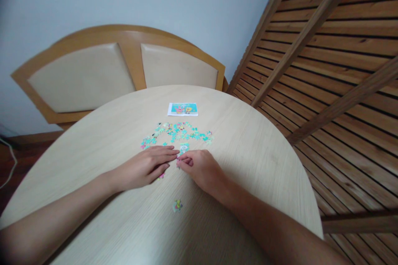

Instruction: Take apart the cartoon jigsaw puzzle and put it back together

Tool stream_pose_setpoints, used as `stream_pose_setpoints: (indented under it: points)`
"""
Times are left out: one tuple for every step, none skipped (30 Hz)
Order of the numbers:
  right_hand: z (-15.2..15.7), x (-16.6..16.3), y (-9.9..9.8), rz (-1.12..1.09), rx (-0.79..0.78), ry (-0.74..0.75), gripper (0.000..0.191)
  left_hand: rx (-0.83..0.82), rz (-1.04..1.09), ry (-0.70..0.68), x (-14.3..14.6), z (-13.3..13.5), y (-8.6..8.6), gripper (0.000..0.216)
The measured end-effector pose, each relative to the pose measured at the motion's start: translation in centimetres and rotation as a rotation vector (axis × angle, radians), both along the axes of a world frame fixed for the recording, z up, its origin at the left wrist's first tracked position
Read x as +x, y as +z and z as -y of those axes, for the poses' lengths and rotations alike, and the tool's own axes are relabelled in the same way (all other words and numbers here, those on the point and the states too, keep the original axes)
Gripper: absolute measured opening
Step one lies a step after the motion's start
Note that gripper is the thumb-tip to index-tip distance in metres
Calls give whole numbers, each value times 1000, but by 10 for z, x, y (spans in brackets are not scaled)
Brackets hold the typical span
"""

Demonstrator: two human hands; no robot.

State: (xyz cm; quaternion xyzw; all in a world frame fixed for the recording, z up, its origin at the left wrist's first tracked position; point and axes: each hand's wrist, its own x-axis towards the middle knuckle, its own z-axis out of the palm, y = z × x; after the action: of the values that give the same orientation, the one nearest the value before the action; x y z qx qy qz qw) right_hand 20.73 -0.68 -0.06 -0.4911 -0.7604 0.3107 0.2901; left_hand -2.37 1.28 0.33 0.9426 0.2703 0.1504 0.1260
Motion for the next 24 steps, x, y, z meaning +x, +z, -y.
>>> stream_pose_setpoints:
  points:
    - [1,-1,1,25,19,2,11,-1,5,-2,0,0,0,42]
    - [1,-1,3,52,38,2,11,-2,6,-2,0,0,0,42]
    - [1,-1,4,80,59,0,11,-2,3,-2,0,0,0,41]
    - [1,0,6,110,86,3,10,-1,-2,-1,0,0,-1,41]
    - [1,1,6,140,122,13,10,1,-7,2,-1,0,-1,40]
    - [1,2,7,169,163,33,9,3,-12,4,-1,0,-1,40]
    - [1,4,7,195,208,58,9,6,-16,5,-1,0,-2,40]
    - [1,5,7,217,250,86,10,8,-18,5,-1,0,-2,40]
    - [0,7,6,235,286,109,12,10,-19,4,-1,0,-2,40]
    - [0,8,5,249,312,126,14,13,-21,3,-1,0,-2,40]
    - [-1,9,4,259,328,135,15,15,-23,1,-1,0,-2,40]
    - [-1,10,3,266,336,143,15,16,-26,-1,-1,0,-2,40]
    - [-1,10,2,272,341,149,14,16,-27,-2,-1,0,-1,40]
    - [-1,10,1,276,345,155,13,14,-27,-2,-1,0,-1,40]
    - [-1,10,1,280,349,158,12,9,-26,-2,-1,0,0,40]
    - [-1,10,0,286,356,158,11,4,-24,-2,-1,0,0,40]
    - [-1,9,0,293,363,156,11,1,-22,-2,-1,0,0,39]
    - [-1,9,0,302,370,154,10,-1,-20,-2,-1,0,0,39]
    - [-1,9,0,309,376,152,10,-2,-17,-2,-1,0,0,40]
    - [0,9,0,315,382,150,10,-2,-15,-3,-1,0,0,40]
    - [0,9,1,317,387,148,10,-1,-10,-3,-1,0,0,40]
    - [0,9,1,315,394,148,11,-1,-5,-3,-2,0,-1,40]
    - [0,9,1,309,400,151,12,-1,0,-3,-2,0,-1,40]
    - [1,8,1,303,408,156,12,-1,2,-3,-2,0,-1,40]
